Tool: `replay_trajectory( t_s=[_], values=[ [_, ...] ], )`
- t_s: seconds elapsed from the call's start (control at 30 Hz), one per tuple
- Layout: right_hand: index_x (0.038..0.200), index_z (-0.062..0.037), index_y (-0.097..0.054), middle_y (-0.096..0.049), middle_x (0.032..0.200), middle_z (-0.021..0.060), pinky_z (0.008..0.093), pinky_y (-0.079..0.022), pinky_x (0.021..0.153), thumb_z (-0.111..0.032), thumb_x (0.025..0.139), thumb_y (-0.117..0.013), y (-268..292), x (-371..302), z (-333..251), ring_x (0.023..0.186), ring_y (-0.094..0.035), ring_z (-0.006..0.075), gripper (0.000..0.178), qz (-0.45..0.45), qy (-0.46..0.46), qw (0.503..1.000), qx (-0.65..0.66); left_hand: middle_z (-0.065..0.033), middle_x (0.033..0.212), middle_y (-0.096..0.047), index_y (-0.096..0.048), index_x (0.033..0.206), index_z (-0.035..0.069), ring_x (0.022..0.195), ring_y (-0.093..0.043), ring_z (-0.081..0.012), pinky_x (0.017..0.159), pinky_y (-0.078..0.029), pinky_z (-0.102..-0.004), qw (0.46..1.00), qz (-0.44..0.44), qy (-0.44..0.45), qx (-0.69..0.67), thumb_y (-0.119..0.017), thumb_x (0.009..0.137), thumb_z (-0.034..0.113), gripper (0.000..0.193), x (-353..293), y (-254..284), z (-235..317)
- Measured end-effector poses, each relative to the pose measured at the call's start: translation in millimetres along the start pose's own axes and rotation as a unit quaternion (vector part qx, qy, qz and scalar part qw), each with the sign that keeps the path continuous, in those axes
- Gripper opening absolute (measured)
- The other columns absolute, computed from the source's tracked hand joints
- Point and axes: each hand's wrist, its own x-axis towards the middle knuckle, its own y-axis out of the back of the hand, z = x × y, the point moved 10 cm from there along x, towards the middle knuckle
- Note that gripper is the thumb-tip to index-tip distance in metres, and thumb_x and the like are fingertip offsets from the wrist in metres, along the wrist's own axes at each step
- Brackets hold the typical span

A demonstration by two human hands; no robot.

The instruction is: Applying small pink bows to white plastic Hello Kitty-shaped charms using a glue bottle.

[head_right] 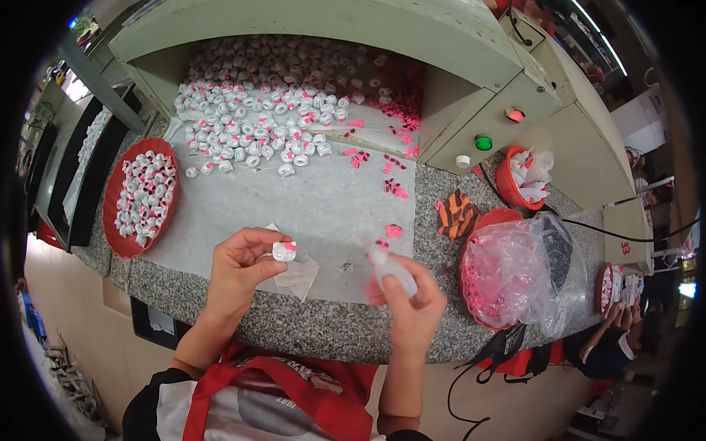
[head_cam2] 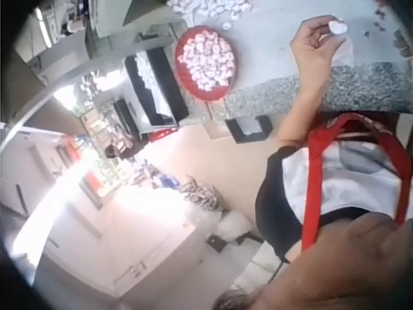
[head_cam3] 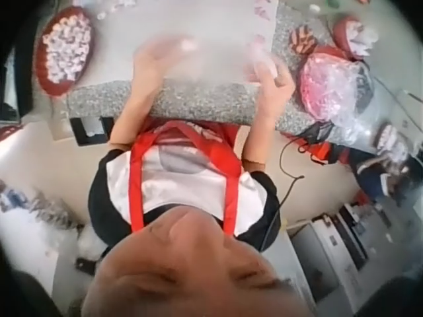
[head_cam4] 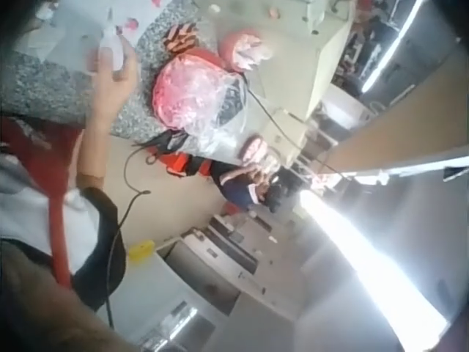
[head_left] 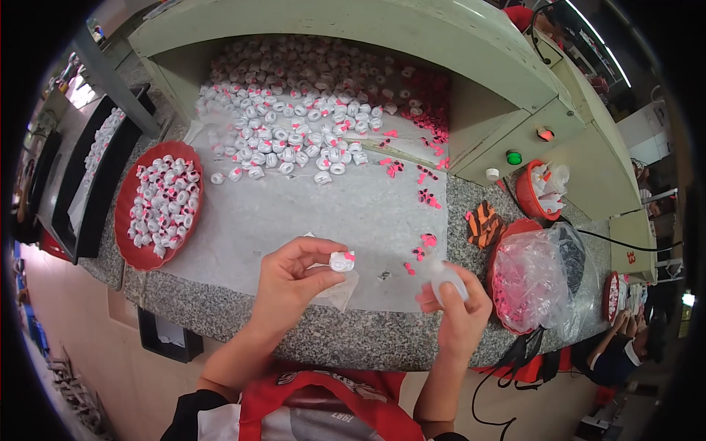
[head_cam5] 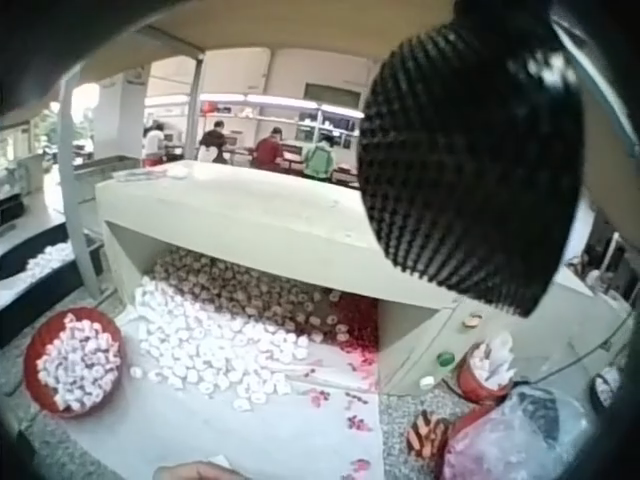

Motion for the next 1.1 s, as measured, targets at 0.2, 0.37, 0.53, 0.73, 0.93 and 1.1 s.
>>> replay_trajectory(
  t_s=[0.2, 0.37, 0.53, 0.73, 0.93, 1.1],
  values=[
    [0.09, -0.0018, -0.059, -0.06, 0.074, 0.0092, 0.0265, -0.045, 0.054, -0.008, 0.069, -0.064, 29, 50, 73, 0.066, -0.06, 0.0176, 0.022, -0.022, -0.007, 0.961, -0.275, -0.0125, 0.096, -0.06, -0.053, 0.098, -0.003, 0.09, -0.059, -0.0169, 0.078, -0.049, -0.0267, 0.999, -0.024, 0.037, 0.001, -0.058, 0.071, -0.013, 0.03, -1, -9, -18],
    [0.076, -0.0028, -0.062, -0.062, 0.077, 0.0105, 0.0317, -0.045, 0.062, -0.009, 0.068, -0.066, -6, 37, 47, 0.068, -0.06, 0.0213, 0.011, -0.063, 0.183, 0.858, -0.476, -0.0118, 0.093, -0.061, -0.053, 0.098, -0.003, 0.088, -0.06, -0.0164, 0.077, -0.049, -0.026, 0.998, -0.014, 0.05, 0.019, -0.059, 0.071, -0.012, 0.029, 2, -10, -26],
    [0.076, -0.0028, -0.063, -0.062, 0.077, 0.0088, 0.0278, -0.045, 0.06, -0.006, 0.068, -0.067, -7, 28, 30, 0.068, -0.059, 0.0187, 0.009, -0.101, 0.172, 0.909, -0.366, -0.0111, 0.092, -0.062, -0.053, 0.099, -0.003, 0.088, -0.059, -0.0158, 0.078, -0.049, -0.0251, 0.997, -0.018, 0.067, 0.033, -0.058, 0.072, -0.011, 0.028, 0, -21, -37],
    [0.075, -0.0002, -0.061, -0.061, 0.074, 0.003, 0.0196, -0.043, 0.058, 0.002, 0.068, -0.068, -64, -14, -8, 0.065, -0.054, 0.0066, 0.011, -0.219, 0.086, 0.96, -0.153, -0.011, 0.097, -0.058, -0.053, 0.101, -0.003, 0.092, -0.058, -0.0168, 0.08, -0.049, -0.0262, 0.998, -0.013, -0.013, 0.064, -0.056, 0.074, -0.012, 0.028, -6, -28, -25],
    [0.075, -0.0001, -0.06, -0.061, 0.073, 0.0018, 0.0182, -0.043, 0.058, 0.002, 0.068, -0.069, -68, -11, -2, 0.066, -0.054, 0.0052, 0.011, -0.203, 0.052, 0.963, -0.172, -0.0135, 0.105, -0.053, -0.056, 0.098, -0.005, 0.095, -0.057, -0.0203, 0.083, -0.049, -0.0292, 0.983, -0.068, -0.106, 0.135, -0.057, 0.072, -0.013, 0.028, -12, -25, -1],
    [0.076, -0.0023, -0.061, -0.06, 0.067, 0.0036, 0.0198, -0.044, 0.056, -0.004, 0.069, -0.071, -65, -14, -2, 0.061, -0.055, 0.0067, 0.013, -0.172, 0.096, 0.963, -0.182, -0.0153, 0.106, -0.053, -0.057, 0.097, -0.005, 0.097, -0.056, -0.0207, 0.084, -0.048, -0.0298, 0.993, -0.093, -0.036, 0.061, -0.057, 0.073, -0.013, 0.025, -16, -30, 3]
  ],
)
